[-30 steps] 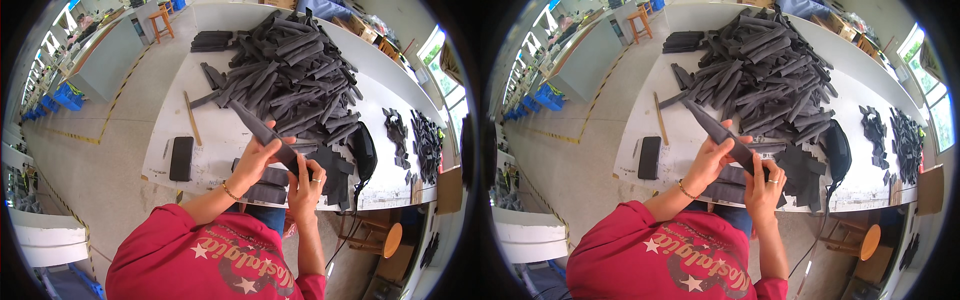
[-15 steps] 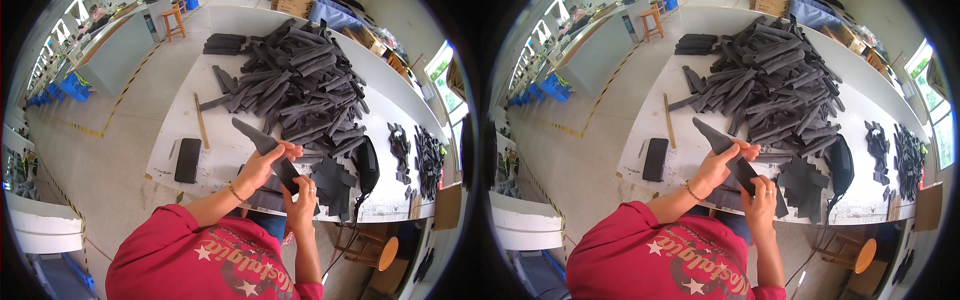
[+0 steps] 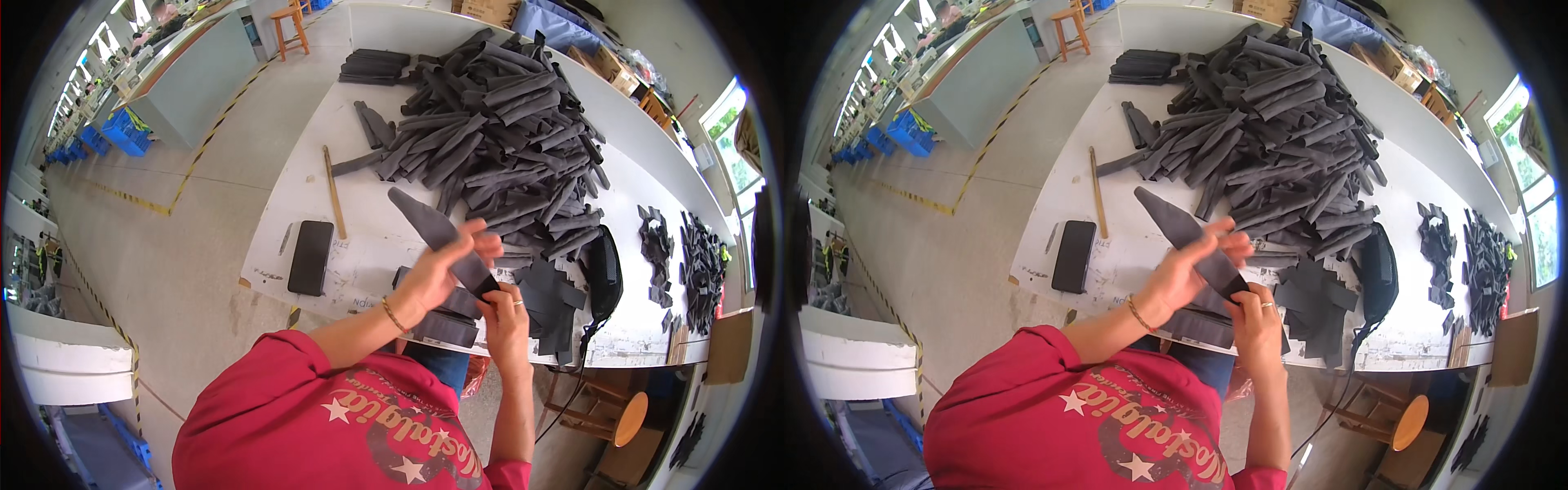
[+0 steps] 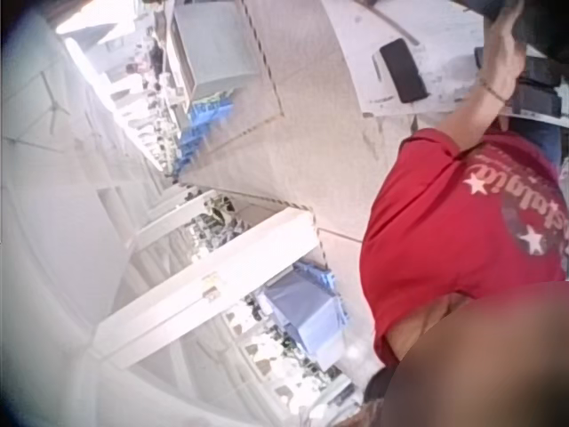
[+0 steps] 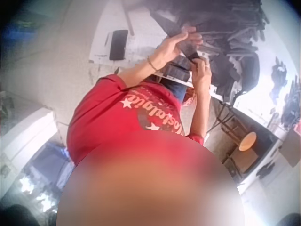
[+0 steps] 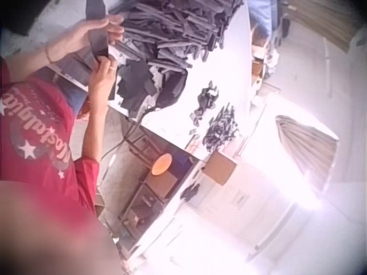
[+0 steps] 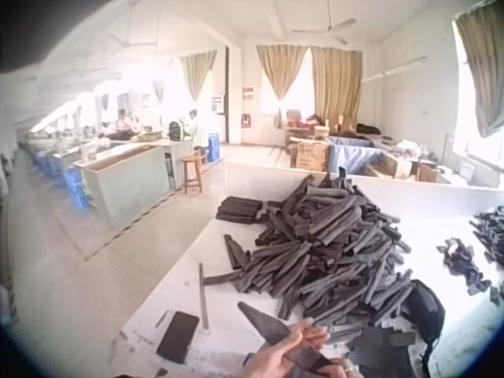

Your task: The recorder is sorting through and inspecting long black foam or rubber parts on a large work surface.

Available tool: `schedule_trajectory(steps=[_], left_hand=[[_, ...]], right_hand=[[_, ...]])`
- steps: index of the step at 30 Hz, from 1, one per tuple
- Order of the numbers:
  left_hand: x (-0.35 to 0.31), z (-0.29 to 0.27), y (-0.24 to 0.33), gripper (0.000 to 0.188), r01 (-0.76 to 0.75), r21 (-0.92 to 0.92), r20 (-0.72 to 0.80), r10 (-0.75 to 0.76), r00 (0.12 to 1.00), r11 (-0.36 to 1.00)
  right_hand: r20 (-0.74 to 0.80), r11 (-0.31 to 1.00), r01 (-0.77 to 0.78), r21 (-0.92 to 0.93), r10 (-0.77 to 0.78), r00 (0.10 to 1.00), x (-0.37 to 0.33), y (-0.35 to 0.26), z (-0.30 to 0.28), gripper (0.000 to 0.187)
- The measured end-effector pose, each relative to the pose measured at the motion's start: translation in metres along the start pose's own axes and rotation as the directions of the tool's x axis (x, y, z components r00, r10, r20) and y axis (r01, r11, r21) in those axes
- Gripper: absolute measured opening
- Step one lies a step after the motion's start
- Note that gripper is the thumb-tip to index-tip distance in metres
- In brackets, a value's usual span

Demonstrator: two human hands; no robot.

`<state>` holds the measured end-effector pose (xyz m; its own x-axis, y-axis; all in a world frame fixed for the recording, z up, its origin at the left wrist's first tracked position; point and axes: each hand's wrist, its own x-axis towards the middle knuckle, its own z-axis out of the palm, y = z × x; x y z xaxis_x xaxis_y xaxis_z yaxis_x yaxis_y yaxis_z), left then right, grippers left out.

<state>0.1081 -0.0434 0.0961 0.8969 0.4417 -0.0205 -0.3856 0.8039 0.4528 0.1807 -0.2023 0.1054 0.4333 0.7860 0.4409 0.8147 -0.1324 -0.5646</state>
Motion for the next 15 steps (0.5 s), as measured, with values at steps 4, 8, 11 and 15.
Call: schedule_trajectory(steps=[4, 8, 11, 15], left_hand=[[0.005, 0.008, 0.015, 0.035, -0.099, 0.059, 0.065, 0.095, 0.993, 0.993], [-0.002, 0.018, 0.000, 0.030, -0.126, 0.020, 0.126, 0.123, 0.984, 0.992], [-0.006, 0.020, -0.005, 0.028, -0.125, 0.007, 0.104, 0.124, 0.987, 0.992], [-0.009, 0.017, -0.011, 0.026, -0.082, -0.062, 0.088, 0.087, 0.992, 0.995]], right_hand=[[-0.038, 0.994, -0.013, 0.109, 0.017, 0.999, 0.010, -0.008, -0.012, 0.016], [-0.136, 0.995, 0.042, 0.091, -0.030, 0.990, 0.016, -0.011, -0.013, 0.015], [-0.132, 0.994, 0.004, 0.110, 0.011, 0.991, 0.015, -0.013, -0.008, 0.014], [-0.126, 0.990, -0.031, 0.136, 0.049, 0.991, 0.014, -0.012, -0.002, 0.014]])
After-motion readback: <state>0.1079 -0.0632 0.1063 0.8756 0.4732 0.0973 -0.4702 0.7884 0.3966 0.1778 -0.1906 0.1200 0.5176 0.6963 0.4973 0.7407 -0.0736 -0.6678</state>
